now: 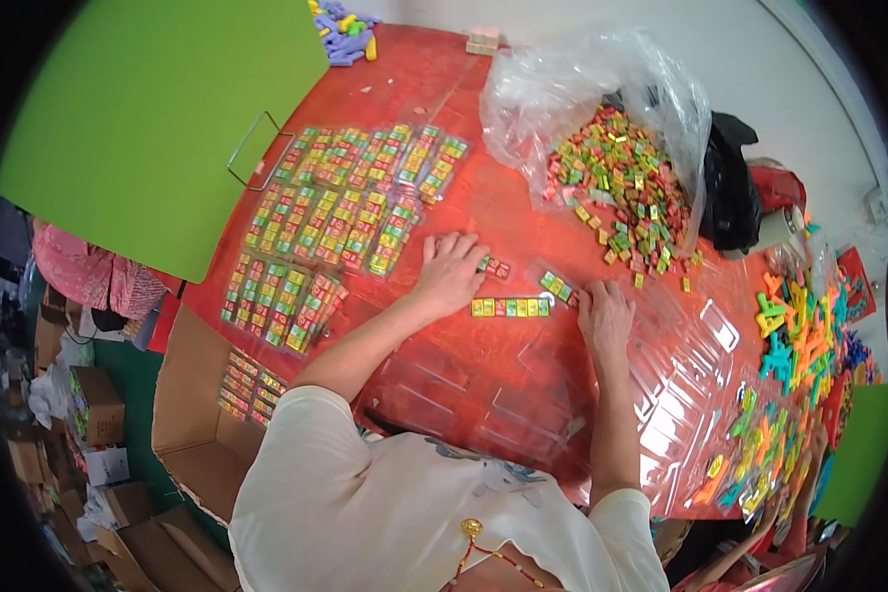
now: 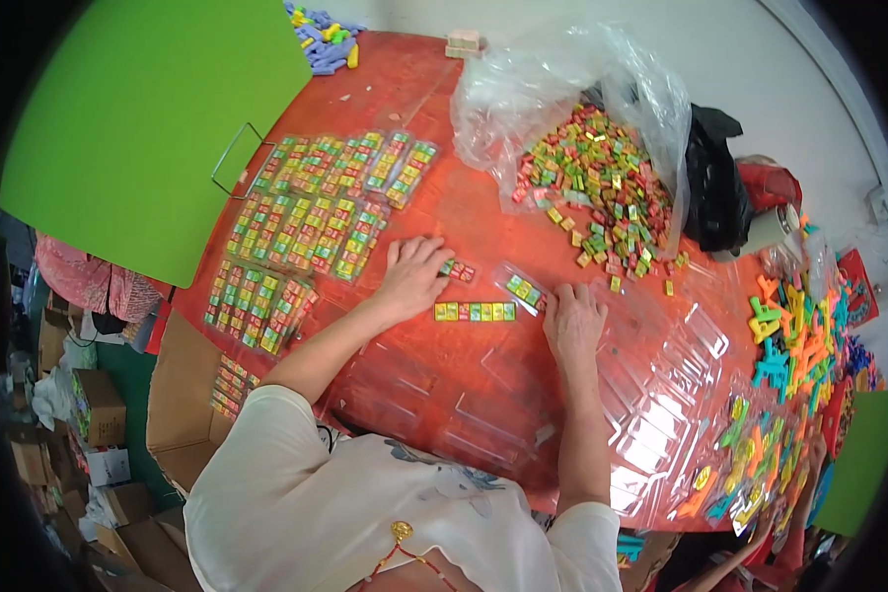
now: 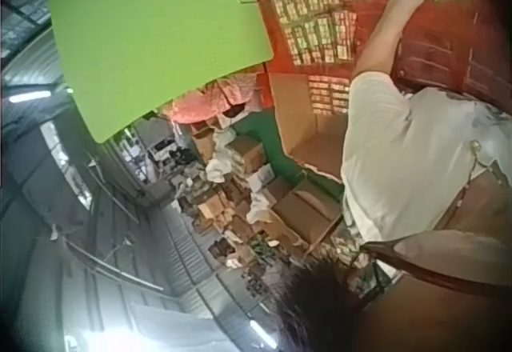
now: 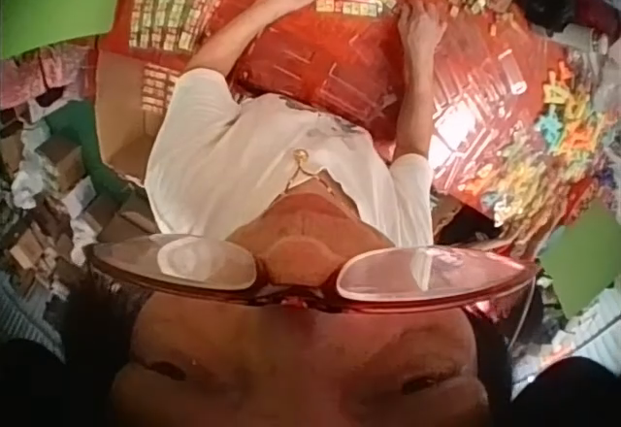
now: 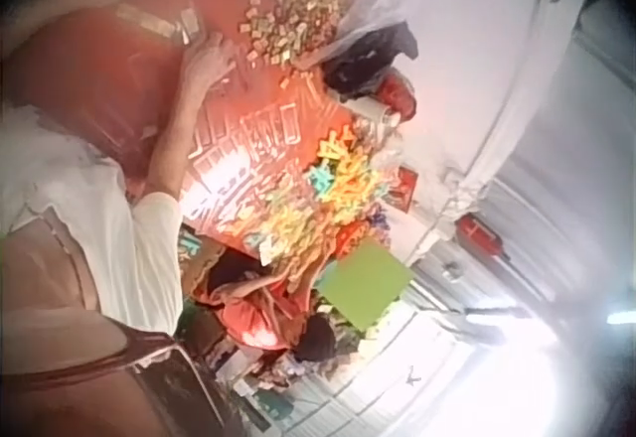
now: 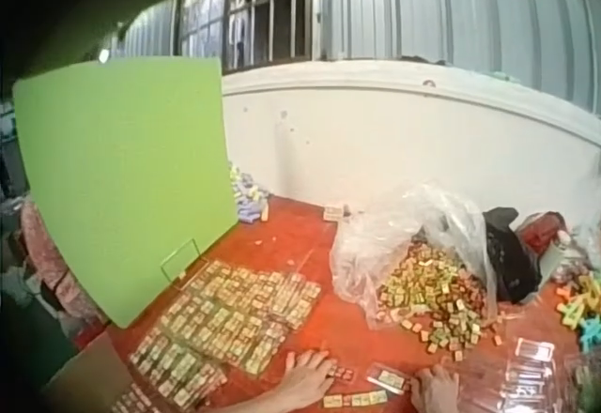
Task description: Sorting small numbered toy blocks into organized rows on a red work table.
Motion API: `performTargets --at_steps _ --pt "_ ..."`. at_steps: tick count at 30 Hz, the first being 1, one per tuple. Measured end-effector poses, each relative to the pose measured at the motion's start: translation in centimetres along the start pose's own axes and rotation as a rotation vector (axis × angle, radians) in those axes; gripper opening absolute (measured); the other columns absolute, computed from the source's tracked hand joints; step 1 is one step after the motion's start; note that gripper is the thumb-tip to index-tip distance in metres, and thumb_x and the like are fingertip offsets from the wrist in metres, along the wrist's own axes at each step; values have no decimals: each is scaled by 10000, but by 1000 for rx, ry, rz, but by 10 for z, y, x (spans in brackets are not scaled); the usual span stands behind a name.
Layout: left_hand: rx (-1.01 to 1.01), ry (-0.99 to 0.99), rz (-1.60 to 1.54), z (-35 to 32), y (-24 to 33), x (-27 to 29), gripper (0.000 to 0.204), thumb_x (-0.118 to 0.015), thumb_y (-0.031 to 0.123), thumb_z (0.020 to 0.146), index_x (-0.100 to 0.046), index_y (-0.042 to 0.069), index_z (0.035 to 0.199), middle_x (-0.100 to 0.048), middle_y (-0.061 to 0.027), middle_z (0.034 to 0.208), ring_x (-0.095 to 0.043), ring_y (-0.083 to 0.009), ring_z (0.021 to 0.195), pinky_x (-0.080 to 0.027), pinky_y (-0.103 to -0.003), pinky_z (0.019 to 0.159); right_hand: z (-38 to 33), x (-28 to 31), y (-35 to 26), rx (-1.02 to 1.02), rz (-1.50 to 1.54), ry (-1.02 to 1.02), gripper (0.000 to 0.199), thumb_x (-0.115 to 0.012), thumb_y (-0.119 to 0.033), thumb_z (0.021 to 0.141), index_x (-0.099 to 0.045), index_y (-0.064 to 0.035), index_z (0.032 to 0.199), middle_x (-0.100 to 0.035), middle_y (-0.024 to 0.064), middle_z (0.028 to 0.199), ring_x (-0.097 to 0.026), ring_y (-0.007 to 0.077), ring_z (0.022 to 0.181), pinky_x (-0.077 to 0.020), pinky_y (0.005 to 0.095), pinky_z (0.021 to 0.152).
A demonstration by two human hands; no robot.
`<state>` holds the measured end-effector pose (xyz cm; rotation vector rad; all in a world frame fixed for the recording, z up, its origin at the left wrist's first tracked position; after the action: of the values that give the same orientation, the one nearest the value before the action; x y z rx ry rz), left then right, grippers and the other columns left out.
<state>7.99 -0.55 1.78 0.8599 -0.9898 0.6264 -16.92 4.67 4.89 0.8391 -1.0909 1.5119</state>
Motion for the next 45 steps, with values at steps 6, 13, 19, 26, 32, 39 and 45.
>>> performTargets --at_steps 6,13,19,26,32,39,45 --pt "-120 8 298 10 15 7 487 -674 223 848 -585 127 1317 -544 -129 1043 -515 -300 1008 -337 -538 944 0 3 -4 20 28 21 106 -622 -197 887 -651 -97 870 -608 95 849 -623 284 808 -392 417 735" --pt "-115 50 61 21 18 27 473 -625 131 845 -582 127 1316 -520 -142 969 -570 -328 865 -459 -454 707 2 2 -2 12 54 -6 96 -624 -186 885 -653 -94 885 -616 92 876 -620 285 840 -395 422 749" --pt "51 439 187 58 -46 110 330 -636 142 847 -608 159 1175 -515 -178 915 -597 -349 700 -486 -473 619 -3 2 8 -13 58 -8 97 -626 -195 887 -654 -105 911 -625 84 904 -616 291 866 -398 438 755" --pt "434 224 483 88 -194 120 444 -616 286 850 -591 204 1285 -611 -159 1091 -643 -323 978 -465 -557 844 -3 2 7 -21 -9 -3 129 -653 -224 869 -659 -109 929 -636 81 900 -631 286 862 -430 436 769" --pt "538 166 701 79 -215 110 439 -590 438 892 -609 197 1259 -617 -168 1149 -609 -352 1073 -451 -570 876 11 -2 11 -18 66 -69 150 -666 -193 859 -655 -89 967 -609 98 926 -617 298 843 -441 434 761" --pt "-156 327 104 137 -49 97 309 -602 153 872 -610 79 1172 -607 -164 1088 -584 -367 1019 -474 -474 870 102 -5 54 6 176 233 316 -649 -202 889 -617 -70 1174 -594 150 1137 -593 345 1028 -474 494 846" --pt "-241 6 -304 223 54 -18 402 -528 97 860 -532 25 1255 -565 -220 1225 -537 -427 1144 -463 -490 933 188 -46 77 -277 104 95 510 -590 -285 874 -533 -83 1338 -515 148 1371 -544 364 1193 -465 522 935"
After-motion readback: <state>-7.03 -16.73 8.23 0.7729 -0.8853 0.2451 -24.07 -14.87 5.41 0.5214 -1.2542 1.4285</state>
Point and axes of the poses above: each hand's wrist, its own z-axis towards the middle knuckle, its own x-axis out of the back of the hand, y = z × x, the point moved 8 cm from there along z, towards the middle knuckle
